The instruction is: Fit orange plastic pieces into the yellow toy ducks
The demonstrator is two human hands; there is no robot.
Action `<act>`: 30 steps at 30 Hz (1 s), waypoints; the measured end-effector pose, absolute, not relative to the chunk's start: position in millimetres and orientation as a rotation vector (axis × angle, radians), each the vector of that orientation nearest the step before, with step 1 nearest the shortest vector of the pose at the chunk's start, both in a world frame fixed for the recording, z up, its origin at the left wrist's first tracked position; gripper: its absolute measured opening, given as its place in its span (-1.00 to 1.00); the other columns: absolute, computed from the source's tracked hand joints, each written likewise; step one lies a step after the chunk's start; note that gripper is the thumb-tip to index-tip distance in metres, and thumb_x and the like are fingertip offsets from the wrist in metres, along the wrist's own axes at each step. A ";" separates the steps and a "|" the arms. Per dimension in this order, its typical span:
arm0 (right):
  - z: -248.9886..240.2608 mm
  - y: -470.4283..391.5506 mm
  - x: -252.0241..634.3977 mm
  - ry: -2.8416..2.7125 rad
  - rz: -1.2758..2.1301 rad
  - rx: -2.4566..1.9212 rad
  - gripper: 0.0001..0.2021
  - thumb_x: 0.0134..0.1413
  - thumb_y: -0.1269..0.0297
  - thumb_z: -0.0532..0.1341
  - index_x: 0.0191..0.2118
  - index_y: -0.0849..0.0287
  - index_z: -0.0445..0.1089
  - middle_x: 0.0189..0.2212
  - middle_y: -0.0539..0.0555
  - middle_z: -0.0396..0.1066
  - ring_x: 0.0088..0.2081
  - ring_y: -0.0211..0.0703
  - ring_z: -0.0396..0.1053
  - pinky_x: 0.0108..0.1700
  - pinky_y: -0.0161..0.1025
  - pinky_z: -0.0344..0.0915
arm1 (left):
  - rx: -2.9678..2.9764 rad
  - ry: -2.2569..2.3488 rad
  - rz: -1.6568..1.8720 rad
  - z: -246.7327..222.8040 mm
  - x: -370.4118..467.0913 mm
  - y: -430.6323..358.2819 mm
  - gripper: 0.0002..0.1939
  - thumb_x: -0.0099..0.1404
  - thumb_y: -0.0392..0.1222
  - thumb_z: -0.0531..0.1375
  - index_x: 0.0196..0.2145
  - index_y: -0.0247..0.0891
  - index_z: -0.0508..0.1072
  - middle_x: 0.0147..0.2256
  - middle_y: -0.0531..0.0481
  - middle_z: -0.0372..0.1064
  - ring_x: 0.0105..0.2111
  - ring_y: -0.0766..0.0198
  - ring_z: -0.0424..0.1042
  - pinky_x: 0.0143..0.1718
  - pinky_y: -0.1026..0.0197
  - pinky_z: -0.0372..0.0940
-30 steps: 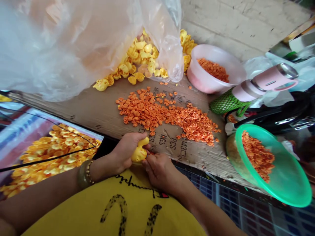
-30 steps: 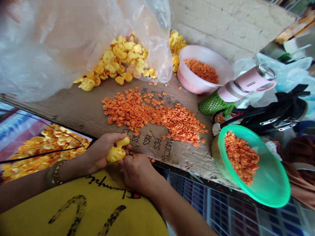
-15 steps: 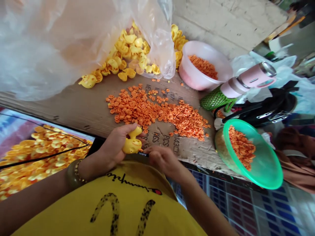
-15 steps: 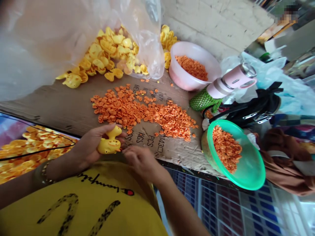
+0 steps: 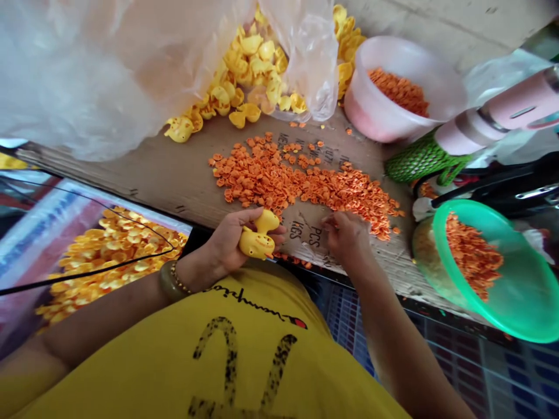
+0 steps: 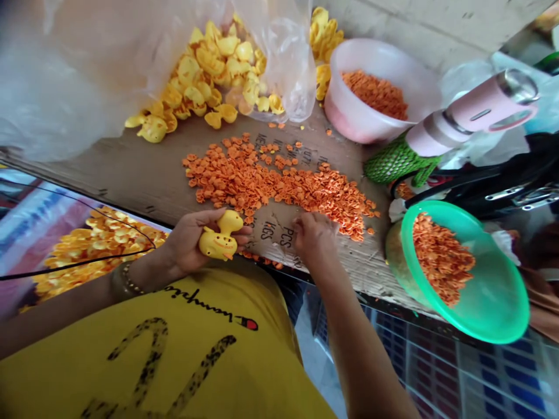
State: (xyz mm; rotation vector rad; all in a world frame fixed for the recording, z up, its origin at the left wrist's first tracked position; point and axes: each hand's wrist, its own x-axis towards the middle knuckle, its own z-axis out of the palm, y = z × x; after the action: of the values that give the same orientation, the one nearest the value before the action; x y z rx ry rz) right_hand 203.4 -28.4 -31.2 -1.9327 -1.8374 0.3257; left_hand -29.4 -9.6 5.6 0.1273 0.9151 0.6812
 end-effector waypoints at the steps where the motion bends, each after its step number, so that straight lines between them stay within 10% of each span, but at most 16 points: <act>1: -25.8 -31.4 196.1 -1.723 0.449 -1.853 -0.94 -0.04 0.40 0.19 -0.42 0.20 0.42 -0.40 0.13 0.44 -0.32 -0.07 0.38 -0.20 -0.10 0.28 | 0.124 0.919 0.685 5.4 -29.1 -10.1 -0.79 0.28 -0.22 0.04 -0.36 -0.40 0.40 -0.44 -0.24 0.49 -0.51 0.15 0.51 -0.41 0.15 0.44; 7: -0.7 -58.6 136.4 -1.347 0.901 -1.440 -0.96 0.05 0.33 0.19 -0.35 0.14 0.38 -0.41 0.01 0.47 -0.41 -0.23 0.43 -0.33 -0.26 0.39 | 0.146 0.943 0.693 5.6 -25.7 -14.8 -0.80 0.25 -0.25 0.05 -0.42 -0.39 0.41 -0.55 -0.13 0.42 -0.59 0.24 0.43 -0.55 0.24 0.36; 30: 3.2 -65.3 108.3 -2.144 0.660 -1.244 -0.81 0.12 0.49 0.06 -0.35 0.24 0.42 -0.39 0.15 0.47 -0.35 -0.15 0.41 -0.25 -0.22 0.35 | 0.181 1.179 0.771 -1.5 -21.7 -24.8 -0.75 0.12 -0.32 0.12 -0.67 -0.28 0.24 -0.67 0.12 0.14 -0.71 0.44 0.15 -0.68 0.34 0.09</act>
State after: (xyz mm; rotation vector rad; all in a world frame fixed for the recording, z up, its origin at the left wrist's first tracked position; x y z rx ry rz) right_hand 108.3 -65.3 3.2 -1.2441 -2.1445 0.6603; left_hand -21.7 -24.8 -1.5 0.1813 1.1786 0.7713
